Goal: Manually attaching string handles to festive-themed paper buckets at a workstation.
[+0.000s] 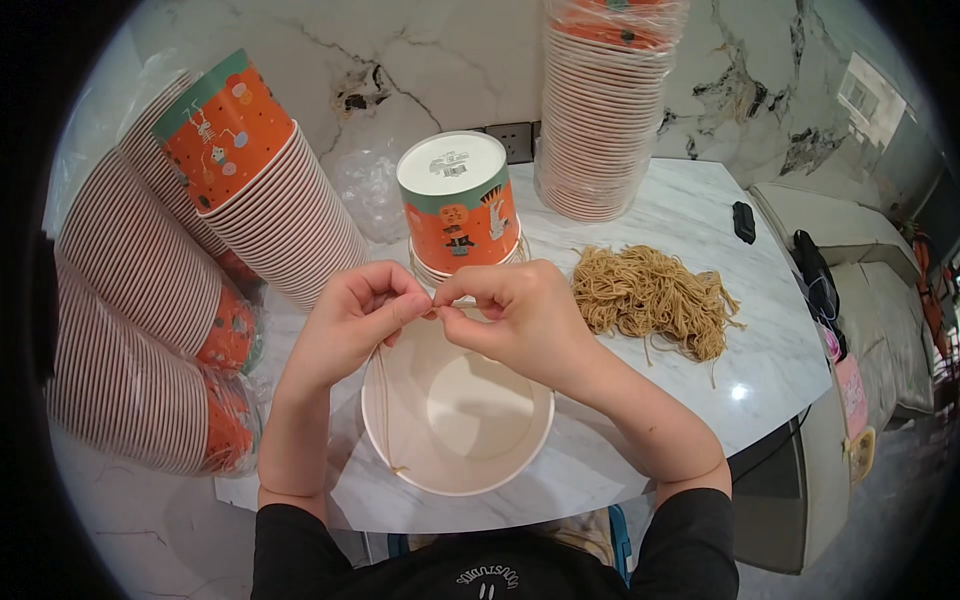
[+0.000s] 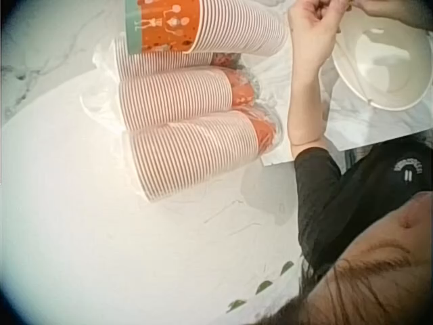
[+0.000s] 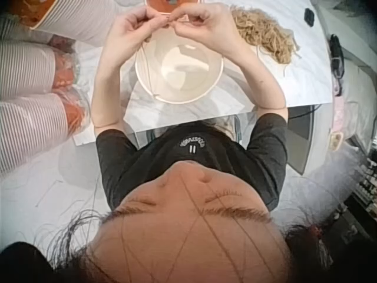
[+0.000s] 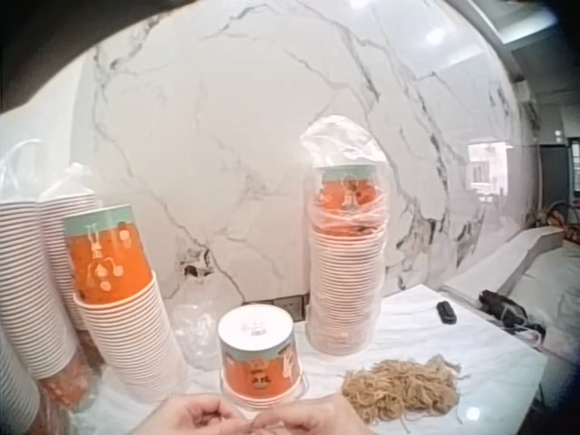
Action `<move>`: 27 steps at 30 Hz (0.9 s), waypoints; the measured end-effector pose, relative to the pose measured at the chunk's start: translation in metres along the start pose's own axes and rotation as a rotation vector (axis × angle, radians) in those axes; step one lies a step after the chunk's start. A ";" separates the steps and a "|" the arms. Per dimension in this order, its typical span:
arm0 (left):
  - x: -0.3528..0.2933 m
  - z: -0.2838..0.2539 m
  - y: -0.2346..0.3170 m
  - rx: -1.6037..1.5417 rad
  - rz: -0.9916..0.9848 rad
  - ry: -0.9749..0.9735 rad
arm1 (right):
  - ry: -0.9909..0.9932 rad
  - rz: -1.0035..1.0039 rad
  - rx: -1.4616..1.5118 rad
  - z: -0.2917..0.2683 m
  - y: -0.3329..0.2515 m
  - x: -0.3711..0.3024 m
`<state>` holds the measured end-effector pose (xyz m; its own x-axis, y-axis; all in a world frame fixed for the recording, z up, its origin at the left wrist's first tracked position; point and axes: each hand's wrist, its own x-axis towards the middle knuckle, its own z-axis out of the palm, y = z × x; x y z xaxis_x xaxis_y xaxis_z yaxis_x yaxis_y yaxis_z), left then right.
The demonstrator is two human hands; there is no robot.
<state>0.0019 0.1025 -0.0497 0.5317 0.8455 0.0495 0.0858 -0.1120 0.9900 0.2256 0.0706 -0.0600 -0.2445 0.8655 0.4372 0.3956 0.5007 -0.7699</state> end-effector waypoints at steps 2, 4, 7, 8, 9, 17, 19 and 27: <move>0.000 -0.001 -0.002 0.005 -0.010 -0.008 | -0.003 -0.008 -0.003 0.001 0.002 -0.001; 0.000 0.001 -0.001 0.019 0.008 0.000 | -0.004 -0.016 -0.005 0.001 0.001 0.000; 0.000 0.003 -0.009 0.037 0.061 0.030 | 0.035 -0.059 0.000 0.001 0.000 0.003; 0.001 0.003 -0.013 0.037 0.097 0.046 | 0.045 -0.089 0.003 0.001 0.004 0.003; 0.001 0.003 -0.012 0.037 0.097 0.044 | 0.054 -0.120 0.007 0.001 0.007 0.003; -0.005 0.009 -0.004 -0.006 0.121 0.029 | 0.002 -0.009 0.056 -0.005 0.001 0.003; -0.006 0.011 -0.004 -0.036 0.127 0.044 | -0.008 0.042 0.074 -0.005 0.001 0.004; -0.003 0.009 -0.002 -0.189 0.024 0.020 | -0.051 0.014 0.082 -0.010 0.002 0.006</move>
<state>0.0077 0.0961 -0.0531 0.5148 0.8541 0.0739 -0.0872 -0.0336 0.9956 0.2338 0.0765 -0.0542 -0.2854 0.8693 0.4036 0.3262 0.4840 -0.8120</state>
